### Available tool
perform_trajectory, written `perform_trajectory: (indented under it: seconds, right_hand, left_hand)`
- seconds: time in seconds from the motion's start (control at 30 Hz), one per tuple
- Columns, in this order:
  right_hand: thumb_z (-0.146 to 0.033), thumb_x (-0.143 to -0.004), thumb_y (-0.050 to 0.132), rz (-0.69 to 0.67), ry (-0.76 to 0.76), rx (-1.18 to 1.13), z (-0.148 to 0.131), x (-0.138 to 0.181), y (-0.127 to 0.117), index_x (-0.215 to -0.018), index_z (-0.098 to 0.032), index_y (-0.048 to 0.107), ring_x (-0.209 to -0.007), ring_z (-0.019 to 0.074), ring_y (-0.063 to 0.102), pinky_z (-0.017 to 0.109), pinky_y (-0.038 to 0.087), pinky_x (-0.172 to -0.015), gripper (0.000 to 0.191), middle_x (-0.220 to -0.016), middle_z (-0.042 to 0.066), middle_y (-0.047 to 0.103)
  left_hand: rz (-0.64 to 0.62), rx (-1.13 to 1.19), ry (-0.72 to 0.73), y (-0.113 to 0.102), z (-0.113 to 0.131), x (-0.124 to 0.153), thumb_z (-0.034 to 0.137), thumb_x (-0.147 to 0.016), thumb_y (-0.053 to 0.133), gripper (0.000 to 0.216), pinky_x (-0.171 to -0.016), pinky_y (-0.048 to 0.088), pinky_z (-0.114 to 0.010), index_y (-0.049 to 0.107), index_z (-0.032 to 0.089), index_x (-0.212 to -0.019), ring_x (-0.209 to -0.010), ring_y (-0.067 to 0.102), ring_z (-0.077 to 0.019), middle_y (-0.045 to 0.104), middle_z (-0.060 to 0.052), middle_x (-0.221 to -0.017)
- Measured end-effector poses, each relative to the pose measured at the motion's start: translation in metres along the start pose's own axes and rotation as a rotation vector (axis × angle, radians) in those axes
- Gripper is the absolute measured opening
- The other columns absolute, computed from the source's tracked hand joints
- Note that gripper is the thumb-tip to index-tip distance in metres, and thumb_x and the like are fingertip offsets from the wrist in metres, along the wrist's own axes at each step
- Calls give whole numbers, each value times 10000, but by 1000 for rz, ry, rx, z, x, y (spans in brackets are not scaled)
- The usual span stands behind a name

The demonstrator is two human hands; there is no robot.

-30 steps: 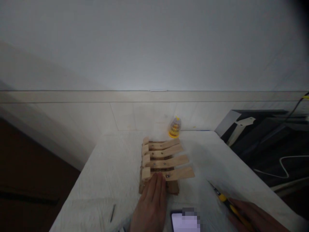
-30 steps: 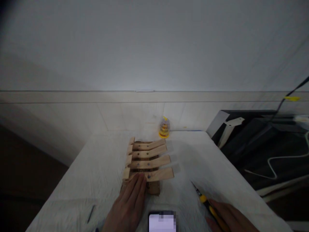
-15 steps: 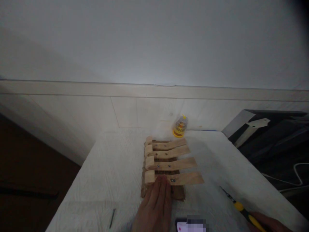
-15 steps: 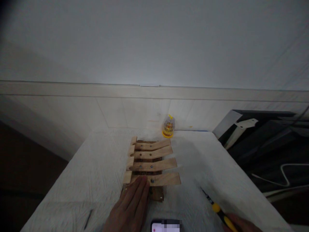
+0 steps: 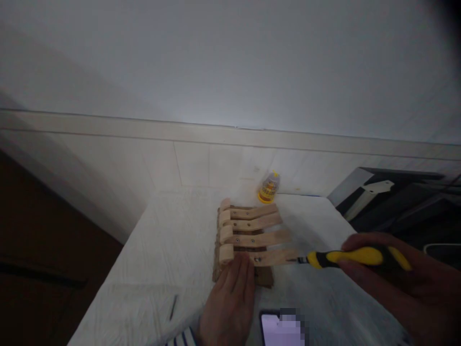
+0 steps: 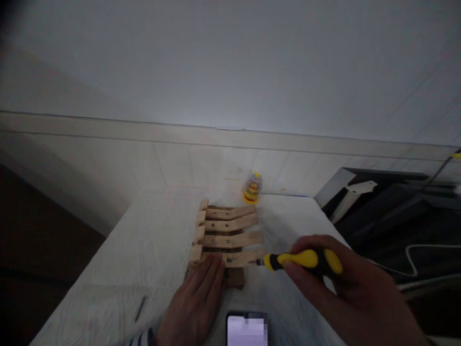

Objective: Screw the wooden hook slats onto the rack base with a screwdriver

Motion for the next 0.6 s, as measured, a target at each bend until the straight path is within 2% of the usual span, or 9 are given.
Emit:
perform_trajectory:
  seconds: [0.03, 0.07, 0.13, 0.27, 0.47, 0.6]
  right_hand:
    - [-440, -736, 643, -96, -52, -24, -22, -9, 15, -805, -261, 588, -542, 146, 604, 207, 519, -472, 199, -652, -20, 630]
    - [-435, -787, 588, -130, -80, -58, -36, -14, 24, -836, -257, 573, -569, 147, 607, 201, 506, -455, 185, -685, -11, 637]
    - [-412, -844, 524, -205, -110, -140, -48, -18, 42, -906, -244, 544, -658, 151, 624, 203, 513, -479, 181, -846, 26, 665]
    - [-370, -855, 534, -235, -100, -249, -39, -13, 69, -927, -232, 486, -579, 134, 603, 210, 509, -459, 163, -790, 24, 663]
    - [-299, -846, 559, -164, -199, -273, -41, -9, 78, -904, -236, 471, -652, 155, 640, 227, 527, -518, 123, -754, 15, 663]
    - [-276, -859, 540, -196, -251, -271, -45, -9, 87, -911, -247, 456, -642, 142, 639, 229, 522, -537, 103, -751, -1, 659]
  left_hand:
    - [4, 6, -8, 1, 0, 0, 114, -885, 330, 392, -913, 482, -352, 500, 15, -1224, -1152, 515, -279, 532, -166, -1265]
    - [4, 12, -10, 1, 0, 0, 119, -882, 341, 391, -918, 479, -357, 501, 15, -1222, -1156, 510, -284, 532, -167, -1265]
    - [5, 24, -12, 2, 1, 1, 126, -879, 353, 389, -928, 472, -364, 499, 13, -1222, -1164, 502, -287, 526, -172, -1270]
    - [-31, 45, -8, 5, -1, 1, 152, -897, 348, 388, -945, 454, -367, 489, 14, -1231, -1187, 481, -282, 496, -186, -1296]
    - [-12, 49, 3, 1, -1, -1, 148, -907, 317, 388, -917, 467, -369, 500, 2, -1216, -1160, 504, -290, 513, -190, -1277]
    - [5, 66, -12, -1, -1, -3, 137, -906, 308, 385, -912, 463, -368, 503, 5, -1211, -1152, 510, -283, 524, -182, -1268]
Point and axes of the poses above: each hand's wrist, its own x-axis away from the middle knuckle, its own y-axis out of the palm, z = x × y, the point moved 10 cm from there along -x, towards the middle knuckle
